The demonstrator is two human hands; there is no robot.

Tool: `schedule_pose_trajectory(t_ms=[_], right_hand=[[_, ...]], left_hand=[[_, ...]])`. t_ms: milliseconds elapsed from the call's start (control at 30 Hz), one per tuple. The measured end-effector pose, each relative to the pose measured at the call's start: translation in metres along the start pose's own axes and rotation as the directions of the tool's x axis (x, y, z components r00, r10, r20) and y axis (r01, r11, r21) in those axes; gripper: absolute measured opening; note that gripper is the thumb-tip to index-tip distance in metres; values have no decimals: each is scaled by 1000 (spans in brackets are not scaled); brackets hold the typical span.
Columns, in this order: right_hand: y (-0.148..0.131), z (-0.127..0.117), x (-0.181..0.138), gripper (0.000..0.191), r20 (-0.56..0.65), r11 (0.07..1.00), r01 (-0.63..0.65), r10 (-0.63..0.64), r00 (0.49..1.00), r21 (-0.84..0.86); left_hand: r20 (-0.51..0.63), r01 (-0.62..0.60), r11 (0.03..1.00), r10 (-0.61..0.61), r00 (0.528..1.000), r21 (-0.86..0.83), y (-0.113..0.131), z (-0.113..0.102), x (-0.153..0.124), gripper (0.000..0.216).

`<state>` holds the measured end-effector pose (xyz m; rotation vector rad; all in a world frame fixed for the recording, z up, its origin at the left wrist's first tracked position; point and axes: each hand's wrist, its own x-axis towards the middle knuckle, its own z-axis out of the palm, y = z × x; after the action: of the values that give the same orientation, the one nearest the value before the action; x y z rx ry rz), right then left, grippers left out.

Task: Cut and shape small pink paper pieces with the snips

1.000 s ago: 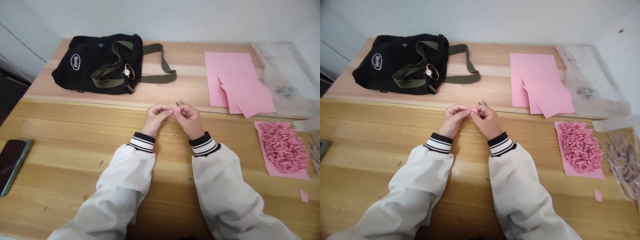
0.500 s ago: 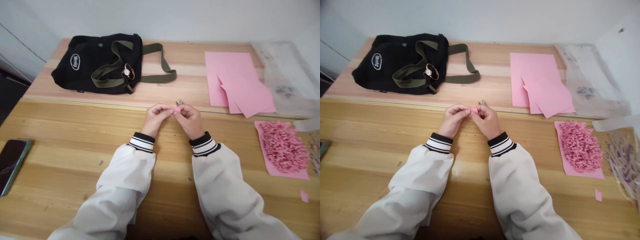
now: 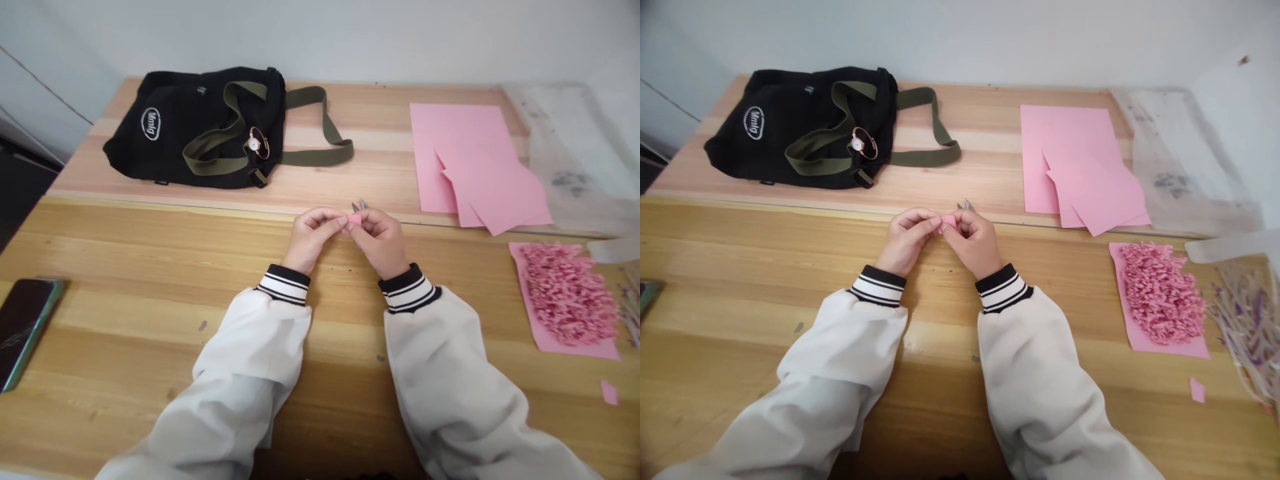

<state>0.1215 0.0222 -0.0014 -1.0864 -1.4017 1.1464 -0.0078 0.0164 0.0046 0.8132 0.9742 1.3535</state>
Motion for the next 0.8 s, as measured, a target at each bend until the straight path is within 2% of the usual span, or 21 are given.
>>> schedule_pose_trajectory(t_ms=[800], right_hand=[[1,0,0,18,-11,999,23,-23,1000,26]], left_hand=[[-8,17,999,-17,1000,-35,0,0,1,16]])
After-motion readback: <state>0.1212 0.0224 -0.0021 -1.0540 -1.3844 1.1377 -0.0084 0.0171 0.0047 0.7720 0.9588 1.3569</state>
